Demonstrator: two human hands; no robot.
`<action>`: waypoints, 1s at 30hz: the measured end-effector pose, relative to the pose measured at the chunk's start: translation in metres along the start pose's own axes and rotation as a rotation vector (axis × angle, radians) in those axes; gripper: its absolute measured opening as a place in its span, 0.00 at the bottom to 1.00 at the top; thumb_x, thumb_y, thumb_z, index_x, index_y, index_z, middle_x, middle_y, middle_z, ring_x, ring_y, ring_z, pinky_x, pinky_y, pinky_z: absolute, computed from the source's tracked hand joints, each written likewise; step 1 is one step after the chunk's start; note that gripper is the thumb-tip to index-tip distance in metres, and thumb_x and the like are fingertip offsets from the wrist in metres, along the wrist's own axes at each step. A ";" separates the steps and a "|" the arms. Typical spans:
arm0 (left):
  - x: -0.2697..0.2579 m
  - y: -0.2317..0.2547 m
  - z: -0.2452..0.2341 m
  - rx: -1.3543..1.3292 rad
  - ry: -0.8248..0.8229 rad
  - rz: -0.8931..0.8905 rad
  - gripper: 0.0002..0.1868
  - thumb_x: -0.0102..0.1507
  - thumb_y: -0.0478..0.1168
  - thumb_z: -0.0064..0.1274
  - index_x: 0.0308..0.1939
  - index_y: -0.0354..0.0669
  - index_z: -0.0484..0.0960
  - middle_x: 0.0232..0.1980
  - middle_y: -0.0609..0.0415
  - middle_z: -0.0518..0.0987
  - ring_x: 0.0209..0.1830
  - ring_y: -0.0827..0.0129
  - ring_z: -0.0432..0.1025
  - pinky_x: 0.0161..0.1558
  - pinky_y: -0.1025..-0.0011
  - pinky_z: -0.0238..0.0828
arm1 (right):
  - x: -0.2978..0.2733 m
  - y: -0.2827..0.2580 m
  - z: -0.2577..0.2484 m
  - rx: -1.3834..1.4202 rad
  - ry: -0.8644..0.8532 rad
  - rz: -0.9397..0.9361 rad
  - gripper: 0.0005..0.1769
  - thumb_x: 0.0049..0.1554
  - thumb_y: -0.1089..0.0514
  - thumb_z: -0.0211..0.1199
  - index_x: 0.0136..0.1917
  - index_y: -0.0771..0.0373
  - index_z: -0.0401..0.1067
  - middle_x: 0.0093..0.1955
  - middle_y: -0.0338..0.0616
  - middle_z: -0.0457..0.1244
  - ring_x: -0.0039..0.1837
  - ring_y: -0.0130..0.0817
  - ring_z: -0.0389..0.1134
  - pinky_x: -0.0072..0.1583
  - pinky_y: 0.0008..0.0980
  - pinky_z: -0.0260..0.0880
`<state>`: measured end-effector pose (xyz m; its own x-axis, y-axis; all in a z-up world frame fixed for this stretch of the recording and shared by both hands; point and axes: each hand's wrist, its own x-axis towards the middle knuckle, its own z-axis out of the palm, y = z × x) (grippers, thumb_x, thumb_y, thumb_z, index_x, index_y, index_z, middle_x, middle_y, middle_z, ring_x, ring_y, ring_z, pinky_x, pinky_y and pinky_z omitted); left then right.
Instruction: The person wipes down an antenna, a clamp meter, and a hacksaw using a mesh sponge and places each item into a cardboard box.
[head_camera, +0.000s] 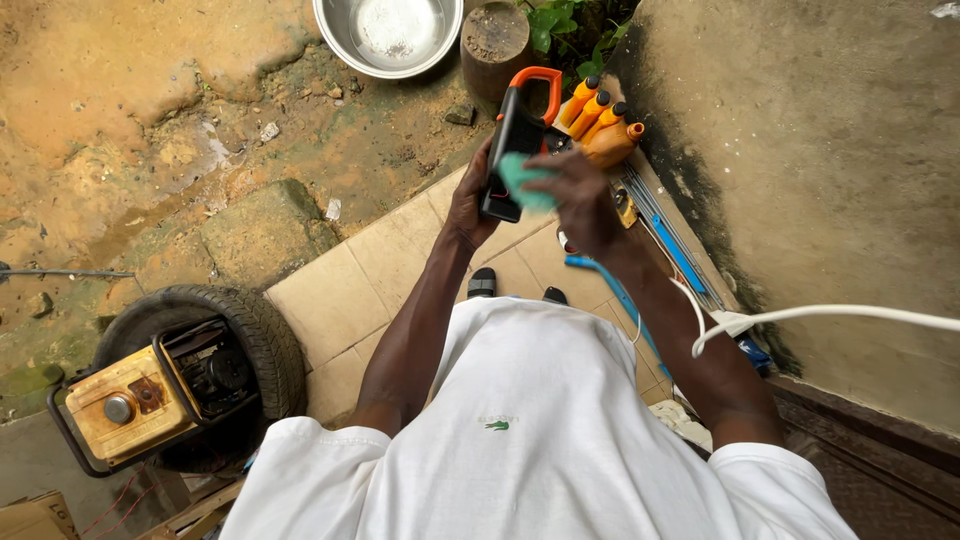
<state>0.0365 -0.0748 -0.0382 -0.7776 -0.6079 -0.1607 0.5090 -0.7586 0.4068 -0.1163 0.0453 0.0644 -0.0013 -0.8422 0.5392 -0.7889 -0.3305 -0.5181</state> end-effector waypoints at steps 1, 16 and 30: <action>-0.001 0.001 0.001 0.044 -0.122 0.029 0.31 0.70 0.52 0.48 0.76 0.51 0.62 0.66 0.43 0.74 0.58 0.57 0.79 0.55 0.59 0.82 | 0.009 0.006 -0.004 0.000 0.059 0.066 0.21 0.53 0.79 0.59 0.53 0.61 0.82 0.62 0.48 0.70 0.64 0.45 0.69 0.66 0.37 0.73; 0.006 0.006 -0.013 0.272 0.112 -0.091 0.32 0.73 0.56 0.45 0.76 0.46 0.59 0.51 0.52 0.78 0.45 0.69 0.76 0.48 0.62 0.80 | 0.042 0.056 0.059 0.995 0.431 0.651 0.18 0.58 0.75 0.61 0.60 0.66 0.75 0.53 0.44 0.70 0.53 0.31 0.72 0.59 0.31 0.75; 0.004 -0.007 -0.030 -0.240 0.104 0.117 0.40 0.74 0.66 0.39 0.73 0.35 0.71 0.65 0.41 0.79 0.60 0.58 0.78 0.61 0.56 0.80 | 0.052 0.018 0.029 0.541 0.056 0.230 0.17 0.53 0.73 0.65 0.55 0.63 0.77 0.60 0.45 0.69 0.65 0.41 0.70 0.68 0.37 0.70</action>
<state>0.0409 -0.0795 -0.0688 -0.6725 -0.7062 -0.2212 0.6756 -0.7079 0.2060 -0.1127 -0.0170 0.0638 -0.1797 -0.8990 0.3993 -0.3384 -0.3246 -0.8832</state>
